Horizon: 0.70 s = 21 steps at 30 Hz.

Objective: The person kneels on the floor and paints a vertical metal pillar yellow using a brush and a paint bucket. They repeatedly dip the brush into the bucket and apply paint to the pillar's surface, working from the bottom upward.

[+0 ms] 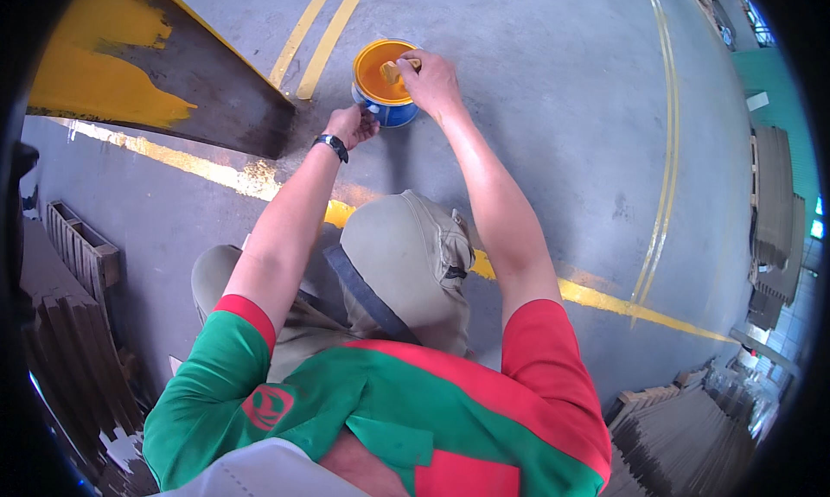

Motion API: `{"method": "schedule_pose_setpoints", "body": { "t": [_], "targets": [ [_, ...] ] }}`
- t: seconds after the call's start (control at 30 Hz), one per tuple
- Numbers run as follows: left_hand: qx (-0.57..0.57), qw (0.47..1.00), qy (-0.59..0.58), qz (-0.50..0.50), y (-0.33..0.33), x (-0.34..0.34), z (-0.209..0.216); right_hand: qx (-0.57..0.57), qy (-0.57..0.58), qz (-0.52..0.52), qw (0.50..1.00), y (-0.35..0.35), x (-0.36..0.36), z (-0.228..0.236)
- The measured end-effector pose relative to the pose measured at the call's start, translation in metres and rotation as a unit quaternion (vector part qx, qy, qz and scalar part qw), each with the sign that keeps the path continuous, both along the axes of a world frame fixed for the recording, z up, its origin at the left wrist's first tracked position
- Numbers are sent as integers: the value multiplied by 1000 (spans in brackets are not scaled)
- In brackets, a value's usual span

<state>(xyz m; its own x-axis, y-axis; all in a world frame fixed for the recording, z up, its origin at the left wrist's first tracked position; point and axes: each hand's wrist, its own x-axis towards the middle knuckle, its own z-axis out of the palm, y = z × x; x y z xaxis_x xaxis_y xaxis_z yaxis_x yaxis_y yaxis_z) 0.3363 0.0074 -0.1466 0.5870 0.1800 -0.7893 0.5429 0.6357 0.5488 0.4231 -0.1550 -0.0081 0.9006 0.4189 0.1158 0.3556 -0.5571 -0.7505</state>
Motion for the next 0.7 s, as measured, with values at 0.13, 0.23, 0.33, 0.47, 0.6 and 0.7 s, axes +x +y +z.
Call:
{"method": "schedule_pose_setpoints", "body": {
  "t": [0.13, 0.23, 0.33, 0.47, 0.6, 0.7],
  "targets": [
    [-58, 997, -7, 41, 2, 5, -7, -10, 19, -9, 1000, 5, 0, -4],
    [-18, 999, -40, 33, 1, -4, 2, -11, 23, 11, 1000, 10, -4, -11],
    [4, 997, -59, 57, -8, -20, 14, 23, 33, 44, 998, 19, -15, -15],
    [30, 993, -46, 109, -14, -50, 21, 2, 137, 56, 989, 27, -28, -18],
    [43, 989, -33, 134, -6, -94, 28, 95, 247, 34, 964, 23, -43, -18],
    [44, 986, -29, 158, 8, -121, 32, 87, 254, 38, 962, 10, -58, -20]
  ]
}}
